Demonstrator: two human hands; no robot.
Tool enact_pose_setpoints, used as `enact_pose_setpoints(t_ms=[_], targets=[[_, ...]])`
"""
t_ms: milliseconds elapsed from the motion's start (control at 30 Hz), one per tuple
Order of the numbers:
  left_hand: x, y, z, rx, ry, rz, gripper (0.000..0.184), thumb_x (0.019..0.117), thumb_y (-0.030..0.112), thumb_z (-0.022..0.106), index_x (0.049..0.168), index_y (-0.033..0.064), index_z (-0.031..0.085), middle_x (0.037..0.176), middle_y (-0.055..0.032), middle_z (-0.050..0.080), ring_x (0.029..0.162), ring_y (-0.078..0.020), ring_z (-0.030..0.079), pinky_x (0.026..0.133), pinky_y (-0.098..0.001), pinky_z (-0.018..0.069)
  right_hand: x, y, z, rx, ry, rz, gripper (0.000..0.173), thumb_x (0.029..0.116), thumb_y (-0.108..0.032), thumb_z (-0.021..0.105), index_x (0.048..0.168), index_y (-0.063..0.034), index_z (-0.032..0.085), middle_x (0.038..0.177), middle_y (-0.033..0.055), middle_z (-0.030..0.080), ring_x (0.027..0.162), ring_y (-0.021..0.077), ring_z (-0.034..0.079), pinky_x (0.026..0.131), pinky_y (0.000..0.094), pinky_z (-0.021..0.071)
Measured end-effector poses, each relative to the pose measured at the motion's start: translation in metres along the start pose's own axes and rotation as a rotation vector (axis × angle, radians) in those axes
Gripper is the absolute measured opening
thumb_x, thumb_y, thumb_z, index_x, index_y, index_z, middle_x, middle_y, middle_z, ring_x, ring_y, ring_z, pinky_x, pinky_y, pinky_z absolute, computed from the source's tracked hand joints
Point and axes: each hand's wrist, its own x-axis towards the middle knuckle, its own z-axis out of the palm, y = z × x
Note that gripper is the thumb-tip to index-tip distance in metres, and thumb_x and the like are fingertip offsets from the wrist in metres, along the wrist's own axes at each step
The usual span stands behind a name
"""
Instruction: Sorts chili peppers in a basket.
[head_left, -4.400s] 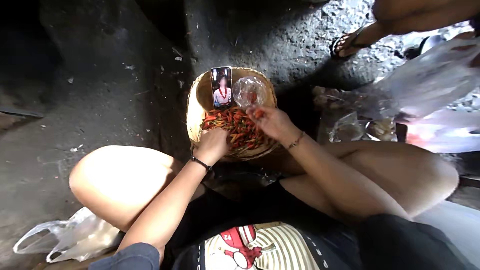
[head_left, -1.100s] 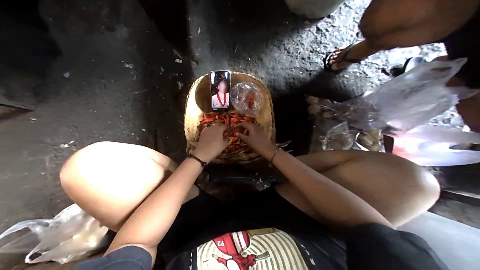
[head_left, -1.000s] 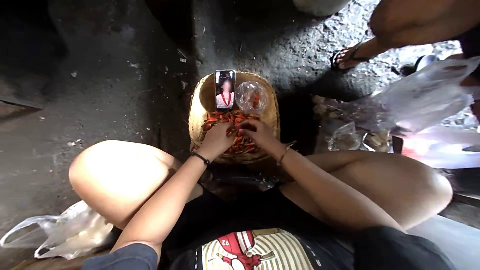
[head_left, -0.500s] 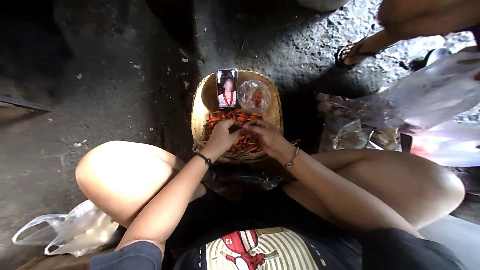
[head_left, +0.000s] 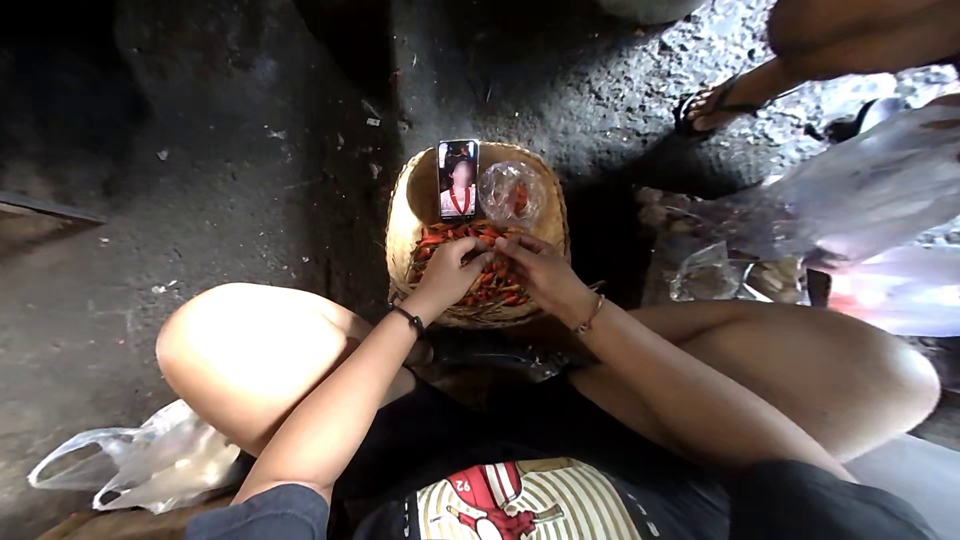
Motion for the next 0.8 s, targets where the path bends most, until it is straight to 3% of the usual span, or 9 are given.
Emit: enact_pose_setpoints(t_ms=[267, 400, 533, 700, 800], targets=[[0.001, 0.007, -0.001, -0.045, -0.008, -0.036, 0.018, 0.1048, 0.017, 0.061, 0.112, 0.0036, 0.07, 0.107, -0.0106, 0.072, 0.095, -0.0193, 0.07, 0.088, -0.0407, 0.0582, 0.006, -0.007, -0.002, 0.238, -0.027, 0.263, 0.017, 0.104, -0.029, 0.061, 0.101, -0.0126, 0.066, 0.076, -0.0045, 0.057, 0.058, 0.0028, 0.05, 0.054, 0.016, 0.0452], [0.006, 0.013, 0.005, 0.051, 0.043, -0.047, 0.017, 0.1032, 0.017, 0.063, 0.111, 0.0045, 0.071, 0.106, -0.0098, 0.073, 0.095, -0.0195, 0.071, 0.088, -0.0428, 0.0587, 0.002, -0.004, -0.002, -0.017, 0.003, 0.093, 0.017, 0.1013, -0.027, 0.066, 0.107, -0.0108, 0.065, 0.091, -0.0001, 0.066, 0.073, 0.0069, 0.06, 0.068, 0.0237, 0.0538], [0.008, 0.011, 0.006, 0.183, 0.068, 0.037, 0.018, 0.1012, 0.016, 0.066, 0.111, 0.0026, 0.073, 0.109, -0.0123, 0.074, 0.104, -0.0227, 0.071, 0.096, -0.0464, 0.0569, 0.001, 0.001, -0.002, -0.322, 0.057, -0.115, 0.024, 0.1002, -0.032, 0.068, 0.098, -0.0084, 0.066, 0.084, 0.0038, 0.065, 0.067, 0.0102, 0.057, 0.06, 0.0263, 0.0498], [0.007, 0.016, 0.0, 0.152, 0.014, 0.028, 0.018, 0.103, 0.013, 0.063, 0.113, 0.0014, 0.072, 0.112, -0.013, 0.074, 0.105, -0.0229, 0.071, 0.097, -0.0455, 0.0562, 0.003, 0.001, -0.004, -0.229, 0.024, -0.069, 0.024, 0.101, -0.033, 0.067, 0.103, -0.0088, 0.065, 0.089, 0.0027, 0.064, 0.071, 0.009, 0.058, 0.065, 0.0264, 0.0525], [0.006, 0.016, 0.0, 0.082, 0.02, 0.022, 0.017, 0.1025, 0.012, 0.063, 0.112, 0.0005, 0.072, 0.109, -0.0131, 0.074, 0.101, -0.0219, 0.071, 0.095, -0.044, 0.0571, 0.003, -0.001, -0.003, -0.161, 0.006, -0.075, 0.019, 0.1001, -0.028, 0.068, 0.1, -0.0096, 0.065, 0.087, 0.0015, 0.064, 0.069, 0.0078, 0.057, 0.063, 0.0239, 0.0508]])
